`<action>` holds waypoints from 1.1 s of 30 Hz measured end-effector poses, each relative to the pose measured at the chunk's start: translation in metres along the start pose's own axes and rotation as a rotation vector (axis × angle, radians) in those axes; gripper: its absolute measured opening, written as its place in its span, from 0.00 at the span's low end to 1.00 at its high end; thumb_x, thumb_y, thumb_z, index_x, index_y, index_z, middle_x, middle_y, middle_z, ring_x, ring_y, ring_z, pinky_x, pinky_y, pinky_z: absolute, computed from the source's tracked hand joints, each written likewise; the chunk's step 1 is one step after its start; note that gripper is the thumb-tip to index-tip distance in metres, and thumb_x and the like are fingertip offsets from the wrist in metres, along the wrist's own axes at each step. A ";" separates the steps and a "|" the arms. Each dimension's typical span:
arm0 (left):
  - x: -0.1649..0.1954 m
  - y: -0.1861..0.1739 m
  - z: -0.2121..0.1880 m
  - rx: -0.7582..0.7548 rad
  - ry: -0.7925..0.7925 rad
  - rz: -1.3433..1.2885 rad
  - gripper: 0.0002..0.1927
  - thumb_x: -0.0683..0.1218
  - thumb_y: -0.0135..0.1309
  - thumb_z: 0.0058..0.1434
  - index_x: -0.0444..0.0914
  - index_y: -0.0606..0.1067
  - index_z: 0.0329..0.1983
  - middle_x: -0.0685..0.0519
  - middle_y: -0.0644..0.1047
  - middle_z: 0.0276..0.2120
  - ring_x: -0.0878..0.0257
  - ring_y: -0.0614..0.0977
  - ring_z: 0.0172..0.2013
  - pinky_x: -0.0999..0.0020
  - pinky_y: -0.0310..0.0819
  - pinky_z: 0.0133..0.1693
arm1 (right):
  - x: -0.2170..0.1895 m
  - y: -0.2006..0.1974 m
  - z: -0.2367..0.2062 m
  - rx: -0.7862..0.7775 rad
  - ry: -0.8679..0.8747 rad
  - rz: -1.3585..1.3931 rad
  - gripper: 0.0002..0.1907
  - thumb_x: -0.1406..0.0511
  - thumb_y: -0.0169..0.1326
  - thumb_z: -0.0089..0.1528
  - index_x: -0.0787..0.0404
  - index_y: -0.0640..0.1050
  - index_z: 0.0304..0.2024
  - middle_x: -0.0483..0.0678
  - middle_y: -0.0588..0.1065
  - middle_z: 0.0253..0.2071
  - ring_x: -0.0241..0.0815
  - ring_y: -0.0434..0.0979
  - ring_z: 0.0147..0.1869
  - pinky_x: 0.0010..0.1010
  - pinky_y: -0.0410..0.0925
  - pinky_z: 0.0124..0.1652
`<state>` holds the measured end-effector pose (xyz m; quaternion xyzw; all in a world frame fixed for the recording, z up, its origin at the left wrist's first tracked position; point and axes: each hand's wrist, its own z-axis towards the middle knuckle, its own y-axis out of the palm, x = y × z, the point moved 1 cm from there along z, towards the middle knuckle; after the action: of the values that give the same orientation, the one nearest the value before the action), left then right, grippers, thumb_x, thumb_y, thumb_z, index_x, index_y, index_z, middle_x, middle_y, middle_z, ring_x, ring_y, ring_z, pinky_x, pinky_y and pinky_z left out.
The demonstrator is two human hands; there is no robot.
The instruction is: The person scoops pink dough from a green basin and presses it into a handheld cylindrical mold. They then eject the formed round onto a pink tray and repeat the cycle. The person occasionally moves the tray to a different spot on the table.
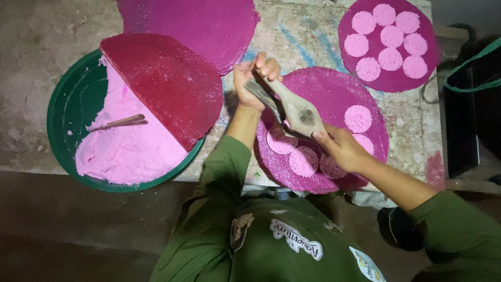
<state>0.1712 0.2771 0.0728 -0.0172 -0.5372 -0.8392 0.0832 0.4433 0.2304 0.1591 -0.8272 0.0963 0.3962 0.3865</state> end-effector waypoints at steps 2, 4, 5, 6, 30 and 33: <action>0.011 0.000 -0.003 0.069 -0.009 0.180 0.20 0.58 0.39 0.69 0.38 0.71 0.47 0.50 0.74 0.42 0.56 0.76 0.48 0.59 0.73 0.55 | -0.001 0.006 -0.004 -0.002 0.009 0.082 0.36 0.45 0.42 0.66 0.59 0.69 0.68 0.46 0.70 0.28 0.37 0.68 0.31 0.33 0.66 0.32; 0.020 0.002 -0.015 0.244 -0.060 0.390 0.30 0.59 0.36 0.68 0.32 0.73 0.57 0.45 0.78 0.52 0.53 0.77 0.56 0.59 0.72 0.62 | 0.000 0.008 -0.015 -0.023 0.058 0.100 0.40 0.42 0.44 0.62 0.56 0.68 0.70 0.47 0.71 0.30 0.38 0.68 0.32 0.33 0.66 0.32; 0.019 0.004 -0.027 0.381 -0.198 0.551 0.31 0.59 0.38 0.70 0.32 0.70 0.64 0.44 0.77 0.56 0.53 0.76 0.59 0.58 0.71 0.63 | 0.001 0.007 -0.024 -0.003 -0.043 0.197 0.43 0.40 0.45 0.62 0.59 0.67 0.69 0.46 0.71 0.35 0.37 0.68 0.36 0.32 0.66 0.36; 0.017 0.006 -0.040 0.519 -0.332 0.711 0.32 0.58 0.41 0.72 0.33 0.66 0.71 0.44 0.75 0.61 0.53 0.76 0.62 0.58 0.70 0.64 | 0.004 0.005 -0.034 0.014 -0.145 0.293 0.45 0.38 0.46 0.62 0.63 0.67 0.68 0.45 0.71 0.40 0.35 0.67 0.40 0.30 0.66 0.39; -0.089 0.016 -0.038 -0.487 -0.700 1.967 0.60 0.50 0.74 0.40 0.42 0.53 0.75 0.41 0.65 0.67 0.40 0.64 0.65 0.49 0.59 0.66 | 0.103 0.007 -0.167 0.589 -0.401 0.822 0.37 0.32 0.44 0.67 0.58 0.65 0.49 0.45 0.64 0.39 0.41 0.63 0.43 0.37 0.61 0.45; -0.101 0.011 -0.038 -0.526 -0.708 1.969 0.58 0.52 0.74 0.42 0.42 0.55 0.74 0.40 0.64 0.67 0.38 0.62 0.65 0.47 0.56 0.66 | 0.126 0.013 -0.176 0.594 -0.440 0.838 0.34 0.34 0.44 0.69 0.57 0.66 0.39 0.45 0.63 0.36 0.41 0.61 0.38 0.35 0.60 0.41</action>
<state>0.2751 0.2500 0.0547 -0.7010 -0.0837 -0.4398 0.5552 0.6233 0.1146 0.1284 -0.4715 0.4414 0.6352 0.4236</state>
